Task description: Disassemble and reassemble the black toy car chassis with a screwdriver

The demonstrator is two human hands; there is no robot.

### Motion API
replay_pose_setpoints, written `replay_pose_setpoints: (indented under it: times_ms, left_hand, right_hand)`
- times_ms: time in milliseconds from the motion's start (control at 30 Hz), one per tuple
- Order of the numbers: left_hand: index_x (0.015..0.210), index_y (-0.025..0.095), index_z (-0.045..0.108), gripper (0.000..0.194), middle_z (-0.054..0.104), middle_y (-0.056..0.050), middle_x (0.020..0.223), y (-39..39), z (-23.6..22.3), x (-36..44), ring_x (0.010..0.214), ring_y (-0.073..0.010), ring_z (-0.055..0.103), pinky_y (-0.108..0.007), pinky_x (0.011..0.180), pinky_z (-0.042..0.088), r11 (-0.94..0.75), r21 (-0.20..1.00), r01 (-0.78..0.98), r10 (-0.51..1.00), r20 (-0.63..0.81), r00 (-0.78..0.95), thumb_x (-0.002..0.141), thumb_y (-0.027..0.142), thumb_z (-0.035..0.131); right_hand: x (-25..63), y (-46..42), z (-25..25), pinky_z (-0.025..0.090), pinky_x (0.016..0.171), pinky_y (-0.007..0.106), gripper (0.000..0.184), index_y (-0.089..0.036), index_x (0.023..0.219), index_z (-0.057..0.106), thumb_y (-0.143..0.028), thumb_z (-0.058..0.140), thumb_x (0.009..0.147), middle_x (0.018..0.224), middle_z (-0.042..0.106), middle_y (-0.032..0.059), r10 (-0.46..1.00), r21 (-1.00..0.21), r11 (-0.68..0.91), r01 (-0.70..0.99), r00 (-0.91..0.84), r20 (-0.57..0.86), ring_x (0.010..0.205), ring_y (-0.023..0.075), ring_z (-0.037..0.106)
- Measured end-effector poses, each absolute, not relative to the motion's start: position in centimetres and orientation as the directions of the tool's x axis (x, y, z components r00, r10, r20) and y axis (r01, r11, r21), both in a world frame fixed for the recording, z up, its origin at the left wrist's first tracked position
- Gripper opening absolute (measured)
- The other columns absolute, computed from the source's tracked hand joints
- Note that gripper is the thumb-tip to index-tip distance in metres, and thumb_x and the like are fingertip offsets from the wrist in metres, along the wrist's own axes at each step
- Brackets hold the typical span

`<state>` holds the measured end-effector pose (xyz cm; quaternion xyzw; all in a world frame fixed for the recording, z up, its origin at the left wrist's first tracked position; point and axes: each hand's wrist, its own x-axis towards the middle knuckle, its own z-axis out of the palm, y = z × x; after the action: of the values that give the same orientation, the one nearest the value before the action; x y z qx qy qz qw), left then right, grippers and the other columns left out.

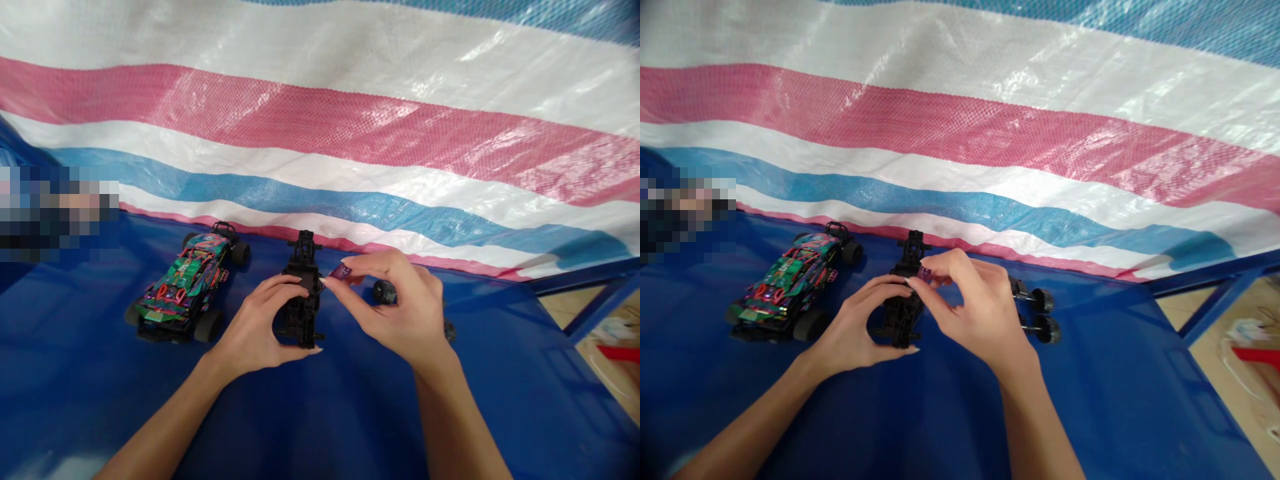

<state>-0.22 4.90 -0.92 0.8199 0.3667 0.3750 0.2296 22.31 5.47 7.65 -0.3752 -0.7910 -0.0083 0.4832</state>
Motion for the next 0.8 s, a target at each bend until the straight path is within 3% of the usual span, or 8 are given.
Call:
replay_pose_setpoints:
  times_ms: [267, 800]
  left_hand:
    - [0.127, 0.024, 0.064, 0.071, 0.073, -0.014, 0.134, 4.97, -0.78, -0.38, 0.128, -0.0339, 0.069, -0.050, 0.108, 0.060, -0.636, 0.639, 0.432, 0.763, 0.438, 0.476, 0.070, 0.047, 0.097]
    - [0.130, 0.026, 0.067, 0.065, 0.075, -0.012, 0.127, 5.22, -1.02, -0.28, 0.130, -0.0354, 0.067, -0.055, 0.112, 0.056, -0.690, 0.623, 0.368, 0.711, 0.490, 0.505, 0.075, 0.050, 0.095]
  right_hand:
    - [22.34, 5.20, 7.96, 0.059, 0.064, 0.020, 0.026, -0.023, 0.102, 0.062, -0.020, 0.085, 0.089, 0.081, 0.074, -0.0055, 0.609, -0.369, 0.736, 0.568, -0.316, 0.728, 0.066, 0.0103, 0.074]
    - [21.90, 5.07, 7.64, 0.059, 0.064, 0.021, 0.025, -0.024, 0.101, 0.062, -0.018, 0.084, 0.090, 0.083, 0.074, -0.0046, 0.630, -0.361, 0.715, 0.598, -0.330, 0.703, 0.066, 0.0108, 0.073]
